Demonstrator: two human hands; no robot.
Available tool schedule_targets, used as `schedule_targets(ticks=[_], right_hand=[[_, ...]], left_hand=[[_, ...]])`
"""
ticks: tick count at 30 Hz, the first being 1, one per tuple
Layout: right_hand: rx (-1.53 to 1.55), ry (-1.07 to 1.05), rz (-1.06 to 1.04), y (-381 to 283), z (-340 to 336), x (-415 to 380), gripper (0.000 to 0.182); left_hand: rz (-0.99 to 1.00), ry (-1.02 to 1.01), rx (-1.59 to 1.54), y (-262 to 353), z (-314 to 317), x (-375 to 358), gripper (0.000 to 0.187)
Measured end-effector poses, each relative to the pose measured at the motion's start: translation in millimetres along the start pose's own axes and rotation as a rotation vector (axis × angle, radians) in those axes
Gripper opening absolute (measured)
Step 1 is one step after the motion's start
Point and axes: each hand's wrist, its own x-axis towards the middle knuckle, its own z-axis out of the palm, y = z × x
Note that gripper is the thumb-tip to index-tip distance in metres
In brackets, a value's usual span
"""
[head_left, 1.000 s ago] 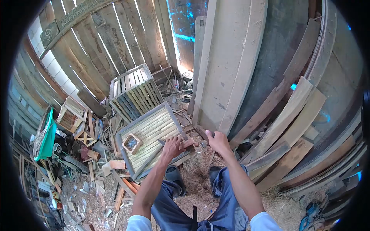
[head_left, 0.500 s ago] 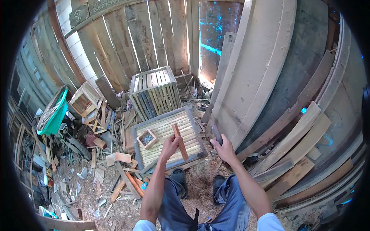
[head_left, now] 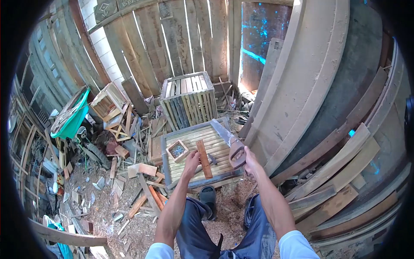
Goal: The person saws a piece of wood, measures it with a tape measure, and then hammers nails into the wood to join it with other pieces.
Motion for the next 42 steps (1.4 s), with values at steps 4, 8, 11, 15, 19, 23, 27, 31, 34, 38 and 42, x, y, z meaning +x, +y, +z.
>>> schedule_targets(ticks=[4, 8, 11, 15, 19, 23, 27, 31, 34, 38, 42], right_hand=[[-0.633, 0.087, 0.215, -15.2, 14.1, -33.9, 0.046], [-0.673, 0.034, 0.36, -15.9, 17.1, -41.8, 0.053], [-1.028, 0.002, 0.259, -15.5, 12.3, -35.6, 0.053], [-1.698, 0.127, -0.202, 4.6, -2.7, -19.8, 0.046], [-1.382, 0.084, -0.274, -15.0, -4.2, -22.1, 0.044], [-0.643, -0.076, 0.138, -66.9, 25.5, -71.2, 0.042], [-0.366, -0.045, -0.053, -79.5, -4.5, -80.2, 0.034], [-0.249, 0.12, -0.141, -79.4, -48.8, -72.8, 0.027], [-0.209, 0.16, -0.156, -77.2, -73.3, -68.1, 0.031], [-0.175, 0.117, -0.257, -85.4, -42.6, -82.5, 0.039], [-0.151, -0.012, -0.392, -75.1, -8.8, -88.0, 0.038]], left_hand=[[-0.016, 0.05, -0.04, -0.2, -8.6, 0.8, 0.043], [-0.015, 0.104, -0.1, 16.6, -1.9, -9.5, 0.056], [0.014, 0.026, -0.088, 14.4, -1.3, -6.9, 0.061], [0.017, 0.011, -0.107, 12.0, 4.4, -5.3, 0.065], [0.136, 0.079, -0.211, 8.7, 35.9, -5.8, 0.064], [0.281, 0.186, -0.281, -26.2, 82.3, 23.9, 0.054], [0.168, 0.217, -0.427, 28.0, 125.1, -20.1, 0.043], [0.147, 0.217, -0.304, 11.6, 158.5, -17.9, 0.035], [0.248, 0.229, -0.202, -25.4, 176.7, 8.0, 0.026], [0.075, 0.081, -0.393, 13.4, 127.7, -22.7, 0.028], [0.082, 0.019, -0.444, 20.9, 80.1, -20.0, 0.033]])
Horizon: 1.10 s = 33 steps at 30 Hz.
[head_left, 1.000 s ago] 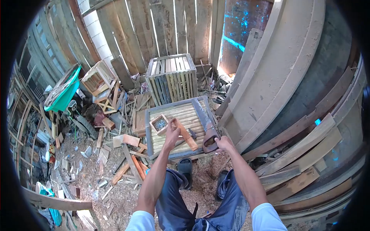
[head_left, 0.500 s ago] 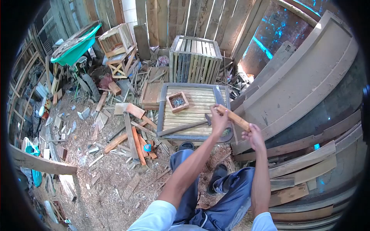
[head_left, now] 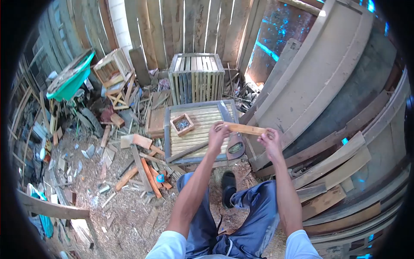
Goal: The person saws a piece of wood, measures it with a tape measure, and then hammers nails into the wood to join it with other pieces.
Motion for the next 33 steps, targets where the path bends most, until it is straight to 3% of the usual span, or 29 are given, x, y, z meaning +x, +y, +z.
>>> schedule_targets(ticks=[4, 8, 12, 15, 19, 23, 28, 30, 33], right_hand=[[-0.024, -0.138, -0.038, 27.0, 19.8, 2.8, 0.04], [-0.085, -0.242, -0.262, 40.6, 66.6, 9.6, 0.047], [-0.27, -0.316, -0.186, 50.0, 113.1, -1.2, 0.051], [-0.201, -0.358, -0.155, 52.0, 146.6, -13.2, 0.045], [-0.454, -0.308, -0.485, 100.0, 180.3, -7.3, 0.046], [-0.549, -0.428, -0.357, 111.9, 206.1, -11.3, 0.05], [-0.645, -0.44, -0.335, 145.1, 231.7, -5.9, 0.053], [-0.708, -0.479, -0.174, 132.9, 230.0, -2.7, 0.064], [-0.802, -0.483, -0.012, 128.5, 231.2, -3.6, 0.074]], left_hand=[[0.055, -0.025, 0.156, 30.2, -35.4, -23.6, 0.032], [0.193, -0.003, 0.34, 53.1, -79.7, -39.0, 0.03], [0.258, 0.163, 0.437, 97.7, -108.7, -64.0, 0.03], [0.285, 0.285, 0.512, 122.4, -132.2, -84.9, 0.035], [0.234, 0.368, 0.558, 136.2, -155.9, -117.2, 0.04], [0.065, 0.317, 0.651, 137.4, -194.4, -139.2, 0.045], [0.095, 0.438, 0.57, 108.9, -215.5, -130.8, 0.048], [0.039, 0.363, 0.488, 75.7, -258.3, -109.3, 0.051], [-0.026, 0.357, 0.413, 57.5, -246.2, -112.6, 0.041]])
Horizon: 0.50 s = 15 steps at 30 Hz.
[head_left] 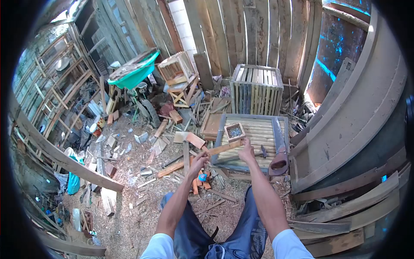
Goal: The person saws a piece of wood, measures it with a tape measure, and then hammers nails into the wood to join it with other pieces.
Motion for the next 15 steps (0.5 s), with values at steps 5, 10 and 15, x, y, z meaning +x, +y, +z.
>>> schedule_targets(ticks=[5, 10, 15], right_hand=[[-0.366, -0.041, 0.159, 12.9, 10.1, 9.8, 0.08], [-0.446, 0.031, 0.133, -16.2, 9.6, 3.0, 0.061], [-0.055, 0.02, -0.335, -57.8, 54.5, -31.4, 0.028]], left_hand=[[0.064, -0.059, 0.213, -41.2, 13.2, 51.5, 0.05], [0.068, -0.064, 0.275, -61.9, -13.3, 66.8, 0.062], [0.019, -0.009, 0.35, -22.9, -60.0, 22.6, 0.045]])
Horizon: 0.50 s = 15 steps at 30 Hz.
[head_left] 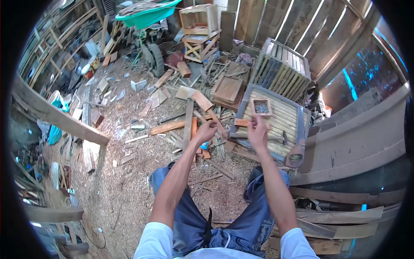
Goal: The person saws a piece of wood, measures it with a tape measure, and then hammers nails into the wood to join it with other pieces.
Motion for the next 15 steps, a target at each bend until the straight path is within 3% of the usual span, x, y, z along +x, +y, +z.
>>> schedule_targets(ticks=[1, 3, 5, 7, 9, 11, 15], right_hand=[[0.05, -0.026, -0.085, -5.7, 20.6, -13.2, 0.025], [0.036, -0.28, 0.031, -7.3, 63.4, -44.3, 0.027], [-0.018, -0.387, 0.0, 11.7, 114.5, -79.5, 0.03], [0.022, -0.497, 0.121, 27.6, 144.1, -108.5, 0.033], [-0.087, -0.513, 0.256, 82.4, 178.6, -136.1, 0.032], [0.2, -0.633, 0.656, 170.6, 218.1, -161.7, 0.036], [0.478, -0.484, 0.914, 171.2, 215.6, -156.3, 0.039]], left_hand=[[-0.011, -0.003, 0.071, -5.4, -9.2, -5.9, 0.043], [0.028, 0.027, 0.149, -18.9, -27.6, -18.4, 0.04], [0.001, 0.047, 0.169, -29.8, -40.2, -26.7, 0.037], [-0.011, 0.048, 0.176, -68.5, -48.1, -23.9, 0.036], [-0.067, 0.069, 0.348, -94.9, -58.0, -28.1, 0.034], [-0.215, 0.013, 0.44, -102.0, -67.5, -37.7, 0.035], [-0.379, -0.11, 0.433, -170.3, -55.3, -19.4, 0.035]])
